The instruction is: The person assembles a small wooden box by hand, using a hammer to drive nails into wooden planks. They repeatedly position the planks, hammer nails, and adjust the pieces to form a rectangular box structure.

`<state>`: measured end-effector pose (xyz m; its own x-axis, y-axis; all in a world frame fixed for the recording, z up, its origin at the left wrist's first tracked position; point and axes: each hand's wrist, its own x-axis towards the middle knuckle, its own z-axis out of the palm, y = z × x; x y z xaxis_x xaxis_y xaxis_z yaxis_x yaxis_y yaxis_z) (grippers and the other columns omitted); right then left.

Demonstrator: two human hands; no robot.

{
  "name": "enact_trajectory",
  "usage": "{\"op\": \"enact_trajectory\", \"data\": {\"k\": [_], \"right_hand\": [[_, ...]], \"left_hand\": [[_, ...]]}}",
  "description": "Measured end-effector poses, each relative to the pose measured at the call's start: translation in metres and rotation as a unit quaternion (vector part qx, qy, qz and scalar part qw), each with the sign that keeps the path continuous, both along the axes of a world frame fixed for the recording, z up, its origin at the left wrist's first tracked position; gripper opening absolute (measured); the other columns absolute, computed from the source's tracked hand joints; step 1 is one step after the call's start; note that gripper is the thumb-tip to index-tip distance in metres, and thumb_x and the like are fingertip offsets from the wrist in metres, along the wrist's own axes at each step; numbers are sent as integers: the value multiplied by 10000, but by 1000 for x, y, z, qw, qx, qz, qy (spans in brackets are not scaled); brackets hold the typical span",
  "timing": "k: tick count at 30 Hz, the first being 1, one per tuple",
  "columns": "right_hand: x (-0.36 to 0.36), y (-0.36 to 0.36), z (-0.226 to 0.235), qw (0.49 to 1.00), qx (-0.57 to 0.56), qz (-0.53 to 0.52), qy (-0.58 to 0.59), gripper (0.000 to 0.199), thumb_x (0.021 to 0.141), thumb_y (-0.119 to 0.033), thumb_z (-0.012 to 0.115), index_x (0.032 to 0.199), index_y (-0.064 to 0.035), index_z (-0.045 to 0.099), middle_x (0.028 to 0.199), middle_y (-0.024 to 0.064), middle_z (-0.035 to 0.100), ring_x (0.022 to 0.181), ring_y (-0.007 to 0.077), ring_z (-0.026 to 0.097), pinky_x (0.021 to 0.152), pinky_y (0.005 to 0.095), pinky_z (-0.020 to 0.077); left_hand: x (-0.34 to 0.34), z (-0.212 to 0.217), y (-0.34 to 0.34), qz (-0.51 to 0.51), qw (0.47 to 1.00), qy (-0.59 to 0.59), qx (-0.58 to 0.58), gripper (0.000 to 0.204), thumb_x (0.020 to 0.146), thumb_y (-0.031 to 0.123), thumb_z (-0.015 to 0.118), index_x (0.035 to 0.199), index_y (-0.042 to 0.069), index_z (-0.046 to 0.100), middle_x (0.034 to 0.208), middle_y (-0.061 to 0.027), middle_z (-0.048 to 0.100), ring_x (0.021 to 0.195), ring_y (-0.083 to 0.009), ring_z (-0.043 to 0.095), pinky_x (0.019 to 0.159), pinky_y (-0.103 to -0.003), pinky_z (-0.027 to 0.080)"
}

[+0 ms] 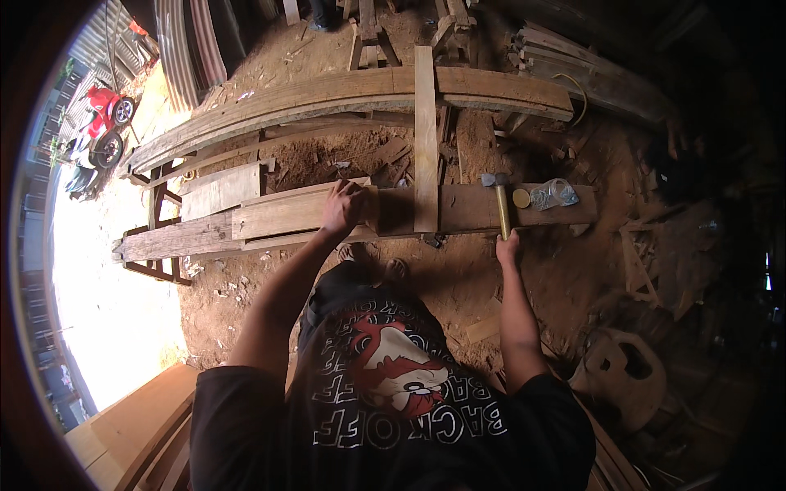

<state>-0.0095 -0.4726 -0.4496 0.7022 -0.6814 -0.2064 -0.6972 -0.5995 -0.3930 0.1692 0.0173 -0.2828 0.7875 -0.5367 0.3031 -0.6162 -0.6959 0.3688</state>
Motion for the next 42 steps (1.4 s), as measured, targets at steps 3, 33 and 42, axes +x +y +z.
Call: {"op": "enact_trajectory", "data": {"k": [3,33,42], "right_hand": [[8,9,28,1000,9,7,-9,516,993,-220,699,1478,-82,593,1331,266,711,1257,452,674,1038,534,566],[-23,318,247,970,141,176,-94,253,912,-169,714,1028,23,596,846,295,665,874,516,694,717,537,526],[6,309,248,966,112,218,-83,299,898,-163,711,1119,9,606,901,314,677,937,545,675,776,582,532]], "left_hand": [[0,-2,-1,-7,1000,12,-10,291,872,221,767,1145,121,777,1109,-120,693,1132,-371,618,962,-487,524],[4,-9,11,-36,994,94,-50,429,865,184,686,1288,124,726,1314,-120,631,1314,-363,534,1136,-480,453],[7,-9,16,-51,990,54,-121,670,581,321,911,1206,132,762,1230,-140,639,1182,-376,542,1063,-476,485]]}}
